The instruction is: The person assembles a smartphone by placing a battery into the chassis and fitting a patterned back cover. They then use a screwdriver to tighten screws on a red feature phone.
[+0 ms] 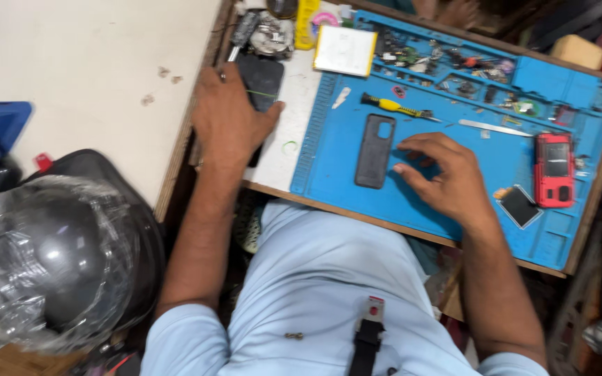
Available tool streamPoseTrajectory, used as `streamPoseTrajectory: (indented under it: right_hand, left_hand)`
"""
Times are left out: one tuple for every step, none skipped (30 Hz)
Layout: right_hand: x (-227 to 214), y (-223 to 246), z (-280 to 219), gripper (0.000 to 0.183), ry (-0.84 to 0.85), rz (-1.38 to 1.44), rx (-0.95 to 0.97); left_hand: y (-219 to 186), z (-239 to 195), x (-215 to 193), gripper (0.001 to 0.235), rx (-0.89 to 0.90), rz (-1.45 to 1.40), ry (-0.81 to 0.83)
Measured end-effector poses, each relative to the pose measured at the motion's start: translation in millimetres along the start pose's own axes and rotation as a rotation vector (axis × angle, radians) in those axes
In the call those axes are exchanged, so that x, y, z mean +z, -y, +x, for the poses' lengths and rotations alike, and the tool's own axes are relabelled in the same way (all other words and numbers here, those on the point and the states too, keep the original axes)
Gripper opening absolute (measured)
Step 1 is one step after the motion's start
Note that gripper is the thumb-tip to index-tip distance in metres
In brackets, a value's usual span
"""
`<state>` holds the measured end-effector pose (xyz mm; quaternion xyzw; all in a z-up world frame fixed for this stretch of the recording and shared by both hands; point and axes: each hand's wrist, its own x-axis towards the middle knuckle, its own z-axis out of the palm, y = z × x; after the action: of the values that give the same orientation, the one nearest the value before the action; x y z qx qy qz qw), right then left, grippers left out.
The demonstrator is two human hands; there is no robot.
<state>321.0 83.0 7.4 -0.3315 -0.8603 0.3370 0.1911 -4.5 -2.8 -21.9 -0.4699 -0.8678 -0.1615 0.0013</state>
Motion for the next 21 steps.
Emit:
streamPoseTrajectory:
  right_hand:
    - [1,2,-1,0.033,0.005,0.000,-0.004]
    - [2,2,-2,0.033,0.009,-0.009,-0.007]
    - [1,1,-2,0.033,0.009,-0.013,-0.003]
    - [-5,-1,-3,0.033,0.009,-0.016,0.000]
    - [-3,-3,-4,0.032,-0.007,-0.026,0.006]
    - [-7,-5,-5,0.031,-0.023,-0.036,0.011]
    - [-6,-8,-4,0.031,-0.050,-0.030,0.011]
    - [-9,-12,-3,0.029,-0.129,-0.027,0.007]
    - [-18,-19,-8,0.027,-0.200,-0.038,0.013]
    - [-23,-26,-11,0.026,-0.271,-0.051,0.019]
    - [-34,-36,-18,0.023,-0.327,-0.045,0.045]
    - [-43,-45,-25,0.021,-0.384,-0.040,0.069]
    - [-55,-50,-31,0.018,-0.439,-0.049,0.077]
    - [-65,-52,-41,0.019,-0.476,-0.081,0.103]
    - [-72,-54,-48,0.020,-0.502,-0.102,0.125]
    - [-79,-56,-54,0.021,-0.528,-0.124,0.147]
    - [-84,-57,-62,0.022,-0.519,-0.164,0.166]
    - [-90,-57,-70,0.022,-0.510,-0.205,0.186]
    - [-93,-55,-81,0.024,-0.483,-0.245,0.225]
    - [-97,-53,-90,0.025,-0.454,-0.286,0.264]
    - [-98,-50,-99,0.028,-0.421,-0.318,0.312]
  left_hand:
    - [2,0,-1,0.082,0.025,-0.007,0.002]
    - [3,0,0,0.080,0.049,-0.014,0.003]
    - [1,-1,2,0.080,0.027,-0.039,0.036]
    - [-2,-3,4,0.080,0.006,-0.064,0.071]
    - [0,-1,0,0.080,-0.003,-0.060,0.106]
    - [-5,-3,-1,0.083,0.047,-0.028,0.053]
    - [-7,-3,-8,0.088,0.103,0.021,-0.008]
    - [-9,-3,-17,0.092,0.161,0.067,-0.069]
    - [-15,-7,-22,0.090,0.206,0.032,-0.069]
    - [-20,-8,-28,0.088,0.251,-0.004,-0.066]
    - [-34,-12,-29,0.086,0.294,-0.065,-0.051]
    - [-46,-14,-31,0.088,0.378,-0.131,0.017]
    - [-57,-16,-32,0.090,0.454,-0.207,0.069]
    - [-68,-18,-33,0.092,0.531,-0.283,0.122]
    - [-78,-17,-33,0.089,0.580,-0.334,0.193]
    - [-91,-17,-30,0.086,0.629,-0.383,0.265]
    - [-101,-17,-25,0.083,0.679,-0.432,0.341]
    - [-108,-11,-18,0.075,0.742,-0.426,0.313]
    - [-114,-6,-9,0.068,0.803,-0.423,0.292]
    - [-118,-2,1,0.060,0.864,-0.422,0.270]
    - [-121,4,9,0.056,0.874,-0.409,0.255]
